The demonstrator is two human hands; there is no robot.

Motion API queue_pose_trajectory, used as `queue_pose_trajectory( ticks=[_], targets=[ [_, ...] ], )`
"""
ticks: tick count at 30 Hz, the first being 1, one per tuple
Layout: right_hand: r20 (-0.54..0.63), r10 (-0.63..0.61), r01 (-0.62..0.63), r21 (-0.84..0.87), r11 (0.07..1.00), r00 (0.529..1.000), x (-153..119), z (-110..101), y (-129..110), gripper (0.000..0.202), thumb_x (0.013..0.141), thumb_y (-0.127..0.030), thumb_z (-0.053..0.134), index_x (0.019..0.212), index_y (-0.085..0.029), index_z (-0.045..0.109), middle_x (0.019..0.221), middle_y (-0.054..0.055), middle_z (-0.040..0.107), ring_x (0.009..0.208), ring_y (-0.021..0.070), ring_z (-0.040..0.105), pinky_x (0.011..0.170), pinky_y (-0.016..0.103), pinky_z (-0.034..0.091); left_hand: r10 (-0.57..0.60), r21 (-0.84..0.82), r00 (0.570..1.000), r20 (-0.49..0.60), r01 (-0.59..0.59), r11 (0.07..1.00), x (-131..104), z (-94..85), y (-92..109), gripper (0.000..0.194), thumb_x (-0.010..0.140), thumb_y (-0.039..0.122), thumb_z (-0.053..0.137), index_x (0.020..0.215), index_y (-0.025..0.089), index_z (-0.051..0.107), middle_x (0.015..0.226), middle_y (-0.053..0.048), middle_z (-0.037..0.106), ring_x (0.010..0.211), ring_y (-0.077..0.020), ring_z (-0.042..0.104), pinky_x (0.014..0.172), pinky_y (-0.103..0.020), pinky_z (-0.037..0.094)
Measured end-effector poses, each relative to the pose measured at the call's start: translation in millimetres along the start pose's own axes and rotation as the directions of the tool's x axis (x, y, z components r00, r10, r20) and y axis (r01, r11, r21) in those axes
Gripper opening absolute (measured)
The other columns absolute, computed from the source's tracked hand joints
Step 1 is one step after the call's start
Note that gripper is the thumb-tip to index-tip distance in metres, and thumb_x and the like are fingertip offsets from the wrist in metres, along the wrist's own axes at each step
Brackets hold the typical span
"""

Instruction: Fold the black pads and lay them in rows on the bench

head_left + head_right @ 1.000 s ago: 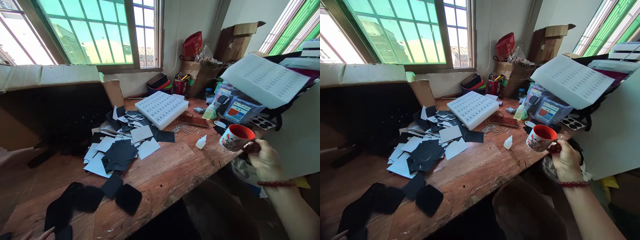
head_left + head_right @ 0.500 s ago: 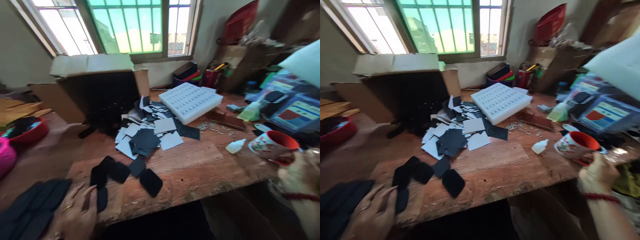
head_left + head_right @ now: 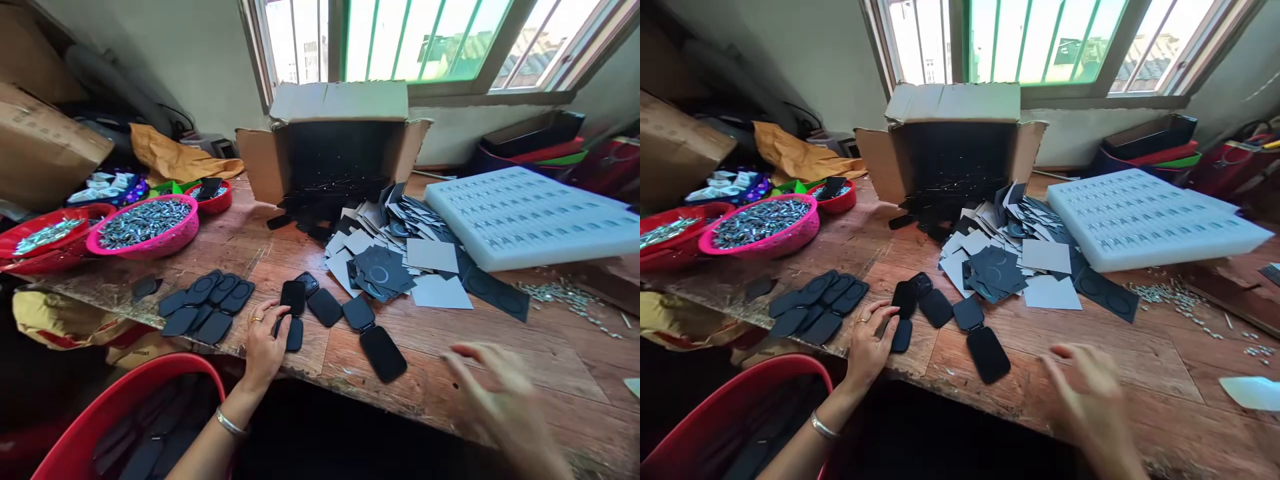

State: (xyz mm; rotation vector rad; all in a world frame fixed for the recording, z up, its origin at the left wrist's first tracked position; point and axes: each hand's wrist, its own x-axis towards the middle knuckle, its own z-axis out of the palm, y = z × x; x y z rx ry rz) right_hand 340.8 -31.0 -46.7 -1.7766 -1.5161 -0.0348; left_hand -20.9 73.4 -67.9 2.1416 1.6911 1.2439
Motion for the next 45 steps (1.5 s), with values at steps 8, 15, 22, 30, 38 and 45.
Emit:
queue_pose_trajectory(
  ticks=[8, 15, 22, 30, 38, 45],
  targets=[
    [0.269, -0.282, 0.322, -0.118, 0.939, 0.921, 16, 88, -92, 0.045, 0.087, -0.052, 0.063, 0.112, -0.015, 0.06, 0.104, 0.018, 0.062, 0.097, 0.035, 0.053, 0.081, 0.049, 0.046, -0.106, 0.056, 0.984, 0.142, 0.099, 0.994, 16, -8.6, -6, 0.049, 0.085, 0.043, 0.067, 0.127, 0.02, 0.059, 0.121, -0.013, 0.058, 0.117, -0.0311, 0.053, 0.104, -0.052, 0.043],
    [0.456, -0.275, 0.375, -0.145, 0.915, 0.846, 55, 127, -151, 0.032, 0.082, -0.028, 0.072, 0.109, -0.017, 0.059, 0.104, 0.016, 0.067, 0.101, 0.036, 0.052, 0.086, 0.049, 0.042, -0.02, 0.003, 0.972, 0.234, 0.02, 1.0, -5, 14.6, 3, 0.065, 0.083, 0.021, 0.062, 0.144, 0.024, 0.041, 0.153, -0.014, 0.034, 0.142, -0.0325, 0.034, 0.115, -0.054, 0.033],
    [0.446, -0.227, 0.289, -0.074, 0.955, 0.866, 74, 138, -149, 0.02, 0.079, -0.018, 0.068, 0.097, -0.016, 0.061, 0.096, 0.014, 0.065, 0.085, 0.0289, 0.059, 0.071, 0.037, 0.044, -0.146, 0.017, 0.982, 0.118, 0.145, 0.989, -3, -2.4, -9, 0.058, 0.081, 0.016, 0.056, 0.139, 0.018, 0.05, 0.147, -0.015, 0.045, 0.135, -0.031, 0.047, 0.114, -0.048, 0.04],
    [0.279, -0.371, 0.287, 0.299, 0.91, 0.886, 72, 116, -140, 0.011, 0.091, -0.016, 0.048, 0.088, -0.022, 0.056, 0.085, 0.004, 0.065, 0.079, 0.0191, 0.061, 0.07, 0.031, 0.05, -0.01, -0.089, 0.952, 0.305, 0.039, 0.995, -2, -14.8, -11, 0.056, 0.087, 0.024, 0.056, 0.142, 0.016, 0.047, 0.146, -0.015, 0.05, 0.138, -0.0262, 0.044, 0.116, -0.046, 0.037],
    [0.433, -0.648, 0.594, 0.274, 0.756, 0.626, 48, 116, -133, 0.036, 0.085, 0.003, 0.042, 0.097, -0.016, 0.069, 0.112, 0.013, 0.07, 0.105, 0.0249, 0.062, 0.091, 0.042, 0.054, 0.013, -0.141, 0.923, 0.385, 0.045, 0.989, 9, -24.2, -17, 0.041, 0.096, 0.03, 0.047, 0.132, 0.015, 0.058, 0.138, -0.014, 0.06, 0.134, -0.0254, 0.051, 0.113, -0.047, 0.041],
    [0.431, -0.367, 0.35, 0.121, 0.929, 0.824, 33, 64, -89, 0.024, 0.088, -0.024, 0.062, 0.112, -0.017, 0.061, 0.104, 0.012, 0.068, 0.097, 0.0283, 0.063, 0.084, 0.046, 0.055, 0.207, -0.009, 0.882, 0.424, -0.224, 0.974, -3, -29.4, 16, 0.039, 0.096, 0.033, 0.056, 0.131, 0.018, 0.059, 0.144, -0.014, 0.054, 0.144, -0.0289, 0.035, 0.115, -0.054, 0.035]
  ],
)
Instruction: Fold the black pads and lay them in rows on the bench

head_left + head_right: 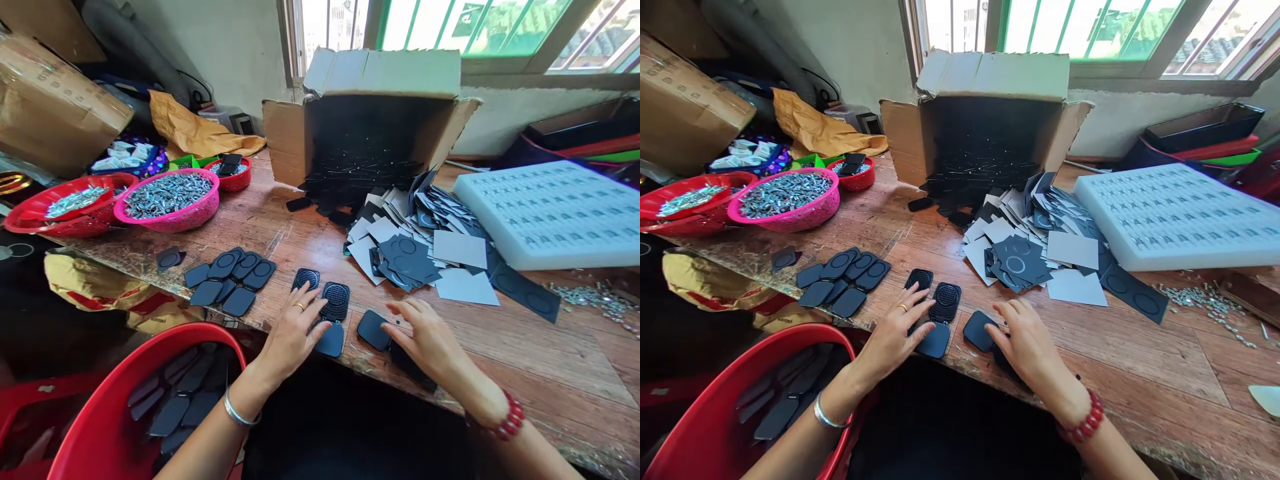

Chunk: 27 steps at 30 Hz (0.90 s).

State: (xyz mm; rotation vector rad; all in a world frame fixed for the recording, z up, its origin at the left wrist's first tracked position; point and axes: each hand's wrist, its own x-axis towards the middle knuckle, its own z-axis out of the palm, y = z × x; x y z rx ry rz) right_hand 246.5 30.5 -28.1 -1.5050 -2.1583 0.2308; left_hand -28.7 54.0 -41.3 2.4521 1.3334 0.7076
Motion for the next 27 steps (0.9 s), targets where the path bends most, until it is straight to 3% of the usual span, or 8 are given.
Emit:
queue_pose_trajectory(
  ticks=[4, 8, 12, 15, 20, 22, 24, 27],
  targets=[
    [0.148, 0.096, -0.097, 0.002, 0.995, 0.984, -35, -5, 12, 0.052, 0.071, -0.021, 0.077, 0.116, -0.021, 0.054, 0.11, 0.01, 0.063, 0.101, 0.029, 0.062, 0.084, 0.043, 0.054, 0.059, 0.114, 0.983, 0.172, -0.079, 0.99, 5, 5.3, 19, 0.056, 0.087, 0.036, 0.069, 0.138, 0.02, 0.053, 0.152, -0.015, 0.043, 0.147, -0.0328, 0.028, 0.118, -0.06, 0.027],
    [0.235, 0.105, -0.107, -0.005, 0.994, 0.966, -40, -7, 9, 0.048, 0.066, -0.009, 0.067, 0.111, -0.018, 0.053, 0.111, 0.01, 0.058, 0.1, 0.0263, 0.059, 0.086, 0.041, 0.052, 0.001, 0.138, 0.946, 0.323, -0.048, 0.989, 14, 5.3, 19, 0.059, 0.088, 0.04, 0.067, 0.142, 0.023, 0.05, 0.154, -0.013, 0.041, 0.144, -0.0341, 0.033, 0.116, -0.062, 0.027],
    [0.321, -0.076, 0.069, 0.032, 0.997, 0.944, -15, -24, -1, 0.049, 0.064, 0.0, 0.058, 0.11, -0.015, 0.055, 0.113, 0.011, 0.056, 0.103, 0.0255, 0.053, 0.089, 0.04, 0.049, -0.003, 0.125, 0.935, 0.355, -0.044, 0.991, 19, 0.3, 16, 0.055, 0.089, 0.04, 0.066, 0.141, 0.027, 0.051, 0.155, -0.011, 0.041, 0.146, -0.0342, 0.029, 0.116, -0.062, 0.026],
    [0.384, -0.253, 0.272, 0.005, 0.962, 0.888, 12, -32, -12, 0.044, 0.072, 0.004, 0.052, 0.11, -0.016, 0.06, 0.111, 0.01, 0.059, 0.101, 0.0258, 0.049, 0.089, 0.042, 0.047, 0.02, 0.104, 0.939, 0.343, -0.059, 0.993, 19, 0.3, 12, 0.055, 0.088, 0.037, 0.068, 0.14, 0.03, 0.052, 0.153, -0.009, 0.043, 0.146, -0.0343, 0.029, 0.115, -0.062, 0.028],
    [0.397, -0.397, 0.416, 0.041, 0.908, 0.828, 37, -17, -17, 0.028, 0.088, -0.004, 0.05, 0.109, -0.015, 0.064, 0.116, 0.011, 0.063, 0.1, 0.0252, 0.051, 0.092, 0.043, 0.048, 0.026, 0.13, 0.937, 0.347, -0.076, 0.989, 21, 2.1, 7, 0.055, 0.085, 0.034, 0.071, 0.138, 0.03, 0.055, 0.152, -0.01, 0.045, 0.144, -0.037, 0.031, 0.113, -0.065, 0.029],
    [0.352, -0.412, 0.391, 0.135, 0.911, 0.84, 36, -10, -10, 0.035, 0.084, 0.0, 0.05, 0.113, -0.014, 0.064, 0.121, 0.012, 0.063, 0.108, 0.0247, 0.052, 0.096, 0.041, 0.048, 0.028, 0.155, 0.937, 0.348, -0.087, 0.984, 23, 1.5, 9, 0.054, 0.085, 0.033, 0.072, 0.136, 0.027, 0.056, 0.151, -0.013, 0.046, 0.144, -0.0379, 0.032, 0.112, -0.065, 0.031],
    [0.228, -0.376, 0.316, 0.26, 0.912, 0.898, 31, -7, 2, 0.046, 0.079, 0.005, 0.045, 0.116, -0.014, 0.063, 0.126, 0.012, 0.062, 0.117, 0.0223, 0.053, 0.101, 0.039, 0.046, 0.033, 0.172, 0.95, 0.309, -0.09, 0.981, 26, 1.7, 15, 0.052, 0.085, 0.032, 0.071, 0.135, 0.022, 0.058, 0.149, -0.015, 0.048, 0.143, -0.0373, 0.033, 0.112, -0.063, 0.032],
    [-0.013, -0.097, 0.094, 0.384, 0.919, 0.995, 25, -11, 27, 0.044, 0.079, 0.002, 0.04, 0.109, -0.019, 0.065, 0.116, 0.008, 0.067, 0.111, 0.0187, 0.061, 0.096, 0.036, 0.05, 0.089, 0.15, 0.965, 0.248, -0.129, 0.98, 32, 6.9, 32, 0.05, 0.087, 0.03, 0.07, 0.134, 0.018, 0.057, 0.148, -0.016, 0.048, 0.144, -0.0345, 0.033, 0.115, -0.058, 0.032]
  ],
)
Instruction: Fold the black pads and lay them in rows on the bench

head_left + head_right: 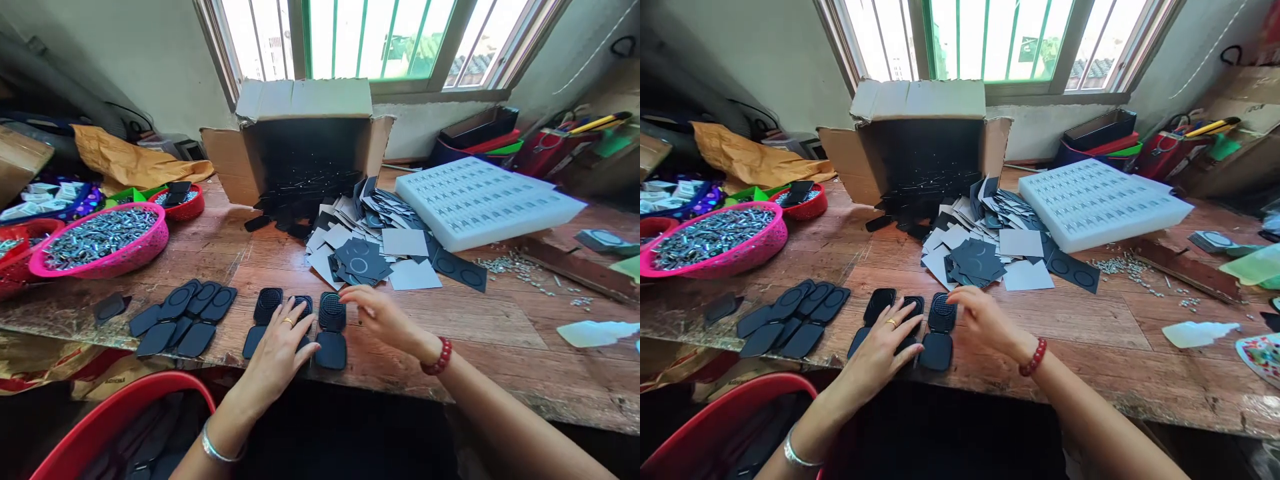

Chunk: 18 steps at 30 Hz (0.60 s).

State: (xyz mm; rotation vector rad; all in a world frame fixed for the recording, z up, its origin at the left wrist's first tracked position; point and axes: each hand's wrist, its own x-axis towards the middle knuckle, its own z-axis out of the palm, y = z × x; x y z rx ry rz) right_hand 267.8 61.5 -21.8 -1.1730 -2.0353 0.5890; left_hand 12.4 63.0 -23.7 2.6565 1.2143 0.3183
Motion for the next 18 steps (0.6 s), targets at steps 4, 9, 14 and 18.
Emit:
queue_pose_trajectory(
  ticks=[4, 9, 14, 18],
  targets=[
    [-0.271, 0.249, -0.258, 0.003, 0.966, 0.93, -8, -18, 17, 0.026, 0.084, -0.01, 0.043, 0.089, -0.019, 0.067, 0.083, 0.005, 0.07, 0.077, 0.0187, 0.066, 0.071, 0.033, 0.053, 0.093, -0.008, 0.996, 0.0, -0.093, 0.996, 14, 9.1, 24, 0.058, 0.085, 0.028, 0.072, 0.139, 0.021, 0.052, 0.153, -0.014, 0.042, 0.146, -0.0322, 0.03, 0.116, -0.056, 0.032],
    [-0.23, 0.171, -0.189, -0.06, 0.98, 0.958, -26, -15, 17, 0.024, 0.085, -0.014, 0.043, 0.084, -0.02, 0.067, 0.084, 0.005, 0.07, 0.08, 0.0196, 0.066, 0.073, 0.033, 0.052, 0.078, 0.009, 0.994, 0.07, -0.079, 0.997, 11, 25.3, 34, 0.067, 0.082, 0.034, 0.075, 0.142, 0.022, 0.048, 0.152, -0.016, 0.043, 0.143, -0.0329, 0.034, 0.115, -0.057, 0.035],
    [-0.215, 0.202, -0.225, -0.088, 0.97, 0.955, -52, -11, 25, 0.025, 0.089, -0.019, 0.045, 0.085, -0.021, 0.07, 0.087, 0.006, 0.07, 0.082, 0.0213, 0.067, 0.074, 0.035, 0.055, 0.029, -0.01, 0.995, 0.1, -0.028, 1.0, -3, 16.9, 31, 0.068, 0.083, 0.041, 0.073, 0.143, 0.023, 0.048, 0.153, -0.016, 0.041, 0.143, -0.0335, 0.034, 0.116, -0.058, 0.032],
    [-0.231, 0.252, -0.262, -0.012, 0.965, 0.94, -61, -12, 33, 0.023, 0.089, -0.024, 0.047, 0.086, -0.022, 0.07, 0.091, 0.008, 0.071, 0.085, 0.0233, 0.068, 0.077, 0.036, 0.056, 0.132, -0.097, 0.981, 0.145, -0.119, 0.988, 25, -14.3, 10, 0.059, 0.082, 0.042, 0.074, 0.135, 0.023, 0.057, 0.145, -0.015, 0.052, 0.137, -0.0327, 0.045, 0.113, -0.053, 0.039]
  ],
)
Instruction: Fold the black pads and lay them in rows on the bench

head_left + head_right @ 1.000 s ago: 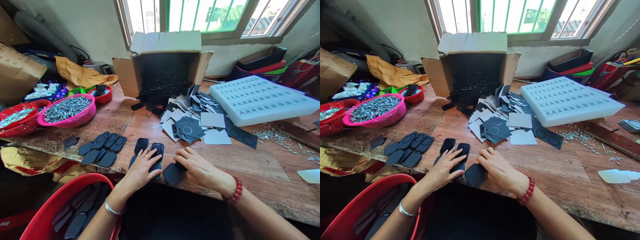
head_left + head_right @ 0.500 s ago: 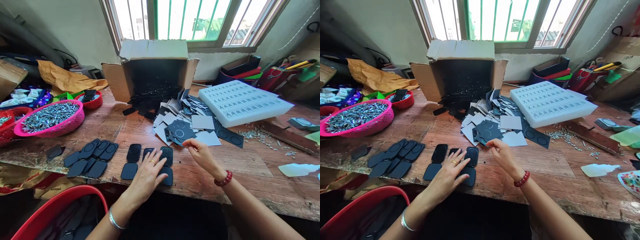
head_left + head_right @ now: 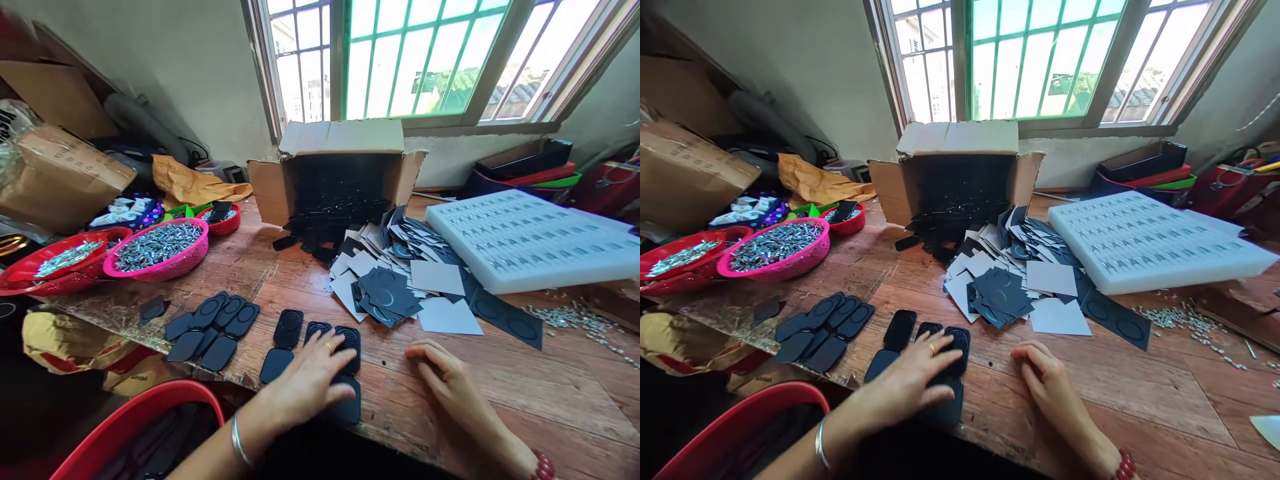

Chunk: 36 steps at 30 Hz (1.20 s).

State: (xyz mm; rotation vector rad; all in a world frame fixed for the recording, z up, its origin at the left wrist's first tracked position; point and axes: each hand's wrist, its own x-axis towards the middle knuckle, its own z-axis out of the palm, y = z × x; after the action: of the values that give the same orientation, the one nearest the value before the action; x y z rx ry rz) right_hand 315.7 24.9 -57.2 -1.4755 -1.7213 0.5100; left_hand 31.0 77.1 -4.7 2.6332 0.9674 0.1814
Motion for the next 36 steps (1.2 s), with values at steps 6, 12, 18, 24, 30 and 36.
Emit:
queue_pose_trajectory(
  ticks=[6, 12, 18, 24, 30, 36],
  targets=[
    [-0.01, 0.042, -0.042, 0.033, 0.999, 0.999, 3, 2, -1, 0.019, 0.088, -0.026, 0.05, 0.082, -0.021, 0.068, 0.086, 0.007, 0.07, 0.082, 0.0237, 0.067, 0.075, 0.036, 0.055, -0.205, 0.032, 0.949, -0.241, 0.219, 0.975, 99, -44.6, -91, 0.038, 0.091, 0.005, 0.048, 0.125, 0.013, 0.063, 0.133, -0.015, 0.062, 0.127, -0.0236, 0.054, 0.111, -0.04, 0.041],
    [0.006, 0.022, -0.022, 0.04, 0.999, 1.0, 2, 4, -4, 0.019, 0.087, -0.019, 0.047, 0.085, -0.02, 0.065, 0.089, 0.006, 0.068, 0.085, 0.0216, 0.065, 0.078, 0.035, 0.053, -0.323, -0.017, 0.894, -0.31, 0.335, 0.942, 158, -37.6, -133, 0.034, 0.092, 0.011, 0.056, 0.126, 0.014, 0.06, 0.131, -0.013, 0.062, 0.124, -0.0261, 0.055, 0.107, -0.05, 0.041],
    [0.013, 0.034, -0.035, 0.085, 0.996, 0.999, 1, 0, -3, 0.017, 0.086, -0.023, 0.05, 0.085, -0.02, 0.066, 0.09, 0.007, 0.069, 0.088, 0.0226, 0.066, 0.08, 0.037, 0.054, -0.451, -0.221, 0.765, -0.459, 0.394, 0.892, 133, -41.2, -132, 0.023, 0.094, 0.014, 0.051, 0.109, 0.015, 0.068, 0.117, -0.016, 0.068, 0.122, -0.03, 0.056, 0.108, -0.048, 0.038],
    [-0.042, 0.263, -0.231, 0.361, 0.903, 0.964, -2, 9, -33, 0.027, 0.085, -0.041, 0.065, 0.103, -0.021, 0.066, 0.104, 0.009, 0.073, 0.1, 0.0257, 0.069, 0.09, 0.042, 0.057, -0.631, -0.557, 0.565, -0.532, 0.328, 0.763, 81, -67.7, -103, 0.028, 0.099, 0.022, 0.038, 0.117, 0.01, 0.056, 0.113, -0.016, 0.068, 0.104, -0.0264, 0.066, 0.085, -0.04, 0.055],
    [-0.056, 0.214, -0.129, 0.645, 0.753, 0.975, -5, 40, -76, 0.052, 0.091, -0.042, 0.062, 0.138, -0.025, 0.05, 0.136, 0.012, 0.061, 0.12, 0.0269, 0.062, 0.099, 0.045, 0.055, -0.467, -0.996, 0.88, -0.084, -0.057, 0.073, 39, -21.7, 13, 0.039, 0.083, 0.044, 0.07, 0.108, 0.016, 0.061, 0.1, -0.009, 0.072, 0.088, -0.0242, 0.072, 0.077, -0.039, 0.06],
    [-0.189, -0.066, 0.089, 0.117, 0.989, 0.98, -33, 18, -72, 0.044, 0.095, -0.016, 0.051, 0.136, -0.029, 0.058, 0.131, 0.005, 0.065, 0.121, 0.0263, 0.062, 0.104, 0.047, 0.053, -0.399, -0.708, 0.888, -0.227, 0.131, 0.694, 5, 3.7, 4, 0.036, 0.093, 0.041, 0.056, 0.118, 0.016, 0.064, 0.127, -0.015, 0.065, 0.124, -0.0306, 0.057, 0.109, -0.05, 0.042]
  ],
)
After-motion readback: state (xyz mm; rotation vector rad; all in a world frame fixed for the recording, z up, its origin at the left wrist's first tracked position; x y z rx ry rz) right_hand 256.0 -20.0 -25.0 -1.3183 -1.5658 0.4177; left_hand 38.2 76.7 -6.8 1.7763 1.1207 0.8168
